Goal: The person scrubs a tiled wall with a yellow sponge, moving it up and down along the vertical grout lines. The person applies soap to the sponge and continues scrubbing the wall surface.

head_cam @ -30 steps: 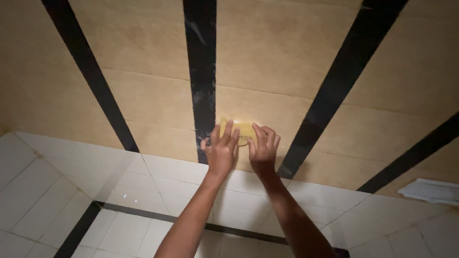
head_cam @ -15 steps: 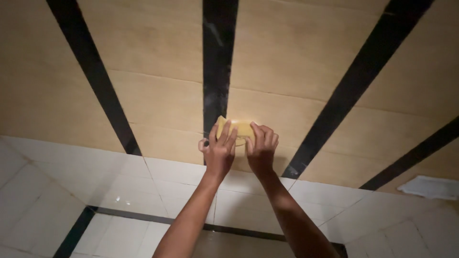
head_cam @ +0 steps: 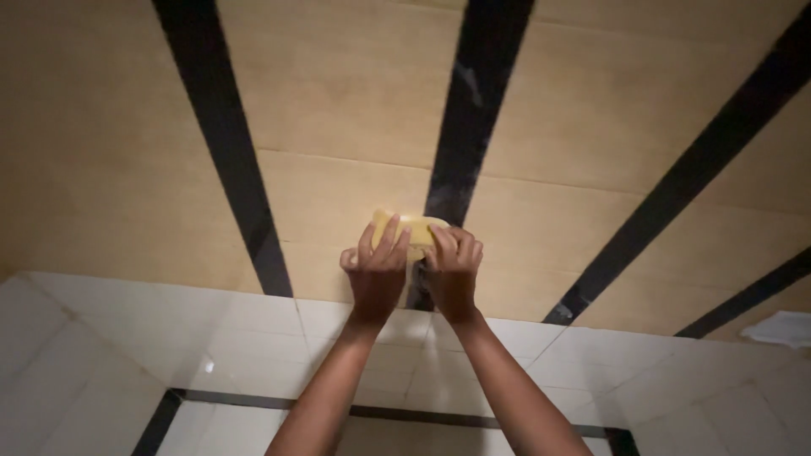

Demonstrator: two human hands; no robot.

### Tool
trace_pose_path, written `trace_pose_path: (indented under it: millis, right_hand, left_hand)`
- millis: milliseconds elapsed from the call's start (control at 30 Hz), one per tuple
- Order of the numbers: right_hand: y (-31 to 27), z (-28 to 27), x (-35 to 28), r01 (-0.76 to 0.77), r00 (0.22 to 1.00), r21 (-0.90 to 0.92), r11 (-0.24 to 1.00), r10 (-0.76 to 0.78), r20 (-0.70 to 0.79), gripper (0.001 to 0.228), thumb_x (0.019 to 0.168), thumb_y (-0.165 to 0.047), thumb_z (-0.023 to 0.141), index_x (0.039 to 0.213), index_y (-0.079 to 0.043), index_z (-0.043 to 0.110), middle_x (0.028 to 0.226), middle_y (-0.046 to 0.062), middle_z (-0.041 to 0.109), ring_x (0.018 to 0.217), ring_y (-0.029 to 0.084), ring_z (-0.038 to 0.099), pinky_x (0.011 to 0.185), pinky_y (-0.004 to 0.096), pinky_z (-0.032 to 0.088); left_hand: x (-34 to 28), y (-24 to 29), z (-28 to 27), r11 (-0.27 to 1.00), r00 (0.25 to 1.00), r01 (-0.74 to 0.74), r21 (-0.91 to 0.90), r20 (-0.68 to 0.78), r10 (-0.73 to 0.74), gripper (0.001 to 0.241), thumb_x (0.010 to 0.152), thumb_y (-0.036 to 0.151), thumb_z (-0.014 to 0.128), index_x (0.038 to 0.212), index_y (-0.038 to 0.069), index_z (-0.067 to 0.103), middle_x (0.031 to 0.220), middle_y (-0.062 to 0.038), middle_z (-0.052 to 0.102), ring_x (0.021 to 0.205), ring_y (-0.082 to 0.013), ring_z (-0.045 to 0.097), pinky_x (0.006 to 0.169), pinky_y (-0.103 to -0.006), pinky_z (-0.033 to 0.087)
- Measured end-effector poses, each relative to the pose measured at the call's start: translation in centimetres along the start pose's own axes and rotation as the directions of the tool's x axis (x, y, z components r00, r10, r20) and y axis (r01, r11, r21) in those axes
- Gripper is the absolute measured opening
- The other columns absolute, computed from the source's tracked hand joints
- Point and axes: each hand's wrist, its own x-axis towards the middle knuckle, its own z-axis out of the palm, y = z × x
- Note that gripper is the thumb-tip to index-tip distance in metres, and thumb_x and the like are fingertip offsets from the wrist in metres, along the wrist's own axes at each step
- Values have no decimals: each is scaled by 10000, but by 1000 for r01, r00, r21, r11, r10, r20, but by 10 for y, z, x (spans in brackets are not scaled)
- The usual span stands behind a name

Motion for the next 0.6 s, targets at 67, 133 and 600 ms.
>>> trace_pose_path:
  millis: [67,133,600]
  right_hand:
    - [-4,15,-10,50,999,-39,998,-50,5,565,849,-55,781,1360,-129,551,1244,165,540,1139,371,519,957,497,453]
    - [-12,25,-16,102,995,-81,992,-101,7,543,864,-69,792,1340,-134,538,1258,173,529,1166,387,516,957,500,466]
    - [-43,21,-9,-206,964,-13,979,205,169,543,817,-90,836,1322,-150,645,1321,210,508,1197,408,497,981,467,483]
  left_hand:
    - [-6,-17,0,999,1000,-8,-40,12,8,418,900,204,711,1313,255,677,1494,64,583,1353,-225,490,930,-492,359]
    - [-8,-33,-5,996,1000,-17,-83,19,19,389,917,206,710,1301,252,678,1498,69,570,1343,-234,491,941,-468,364]
    - [7,-87,-15,908,950,-179,-378,173,259,567,866,71,618,1419,194,590,1573,15,481,1285,-348,523,983,-472,450]
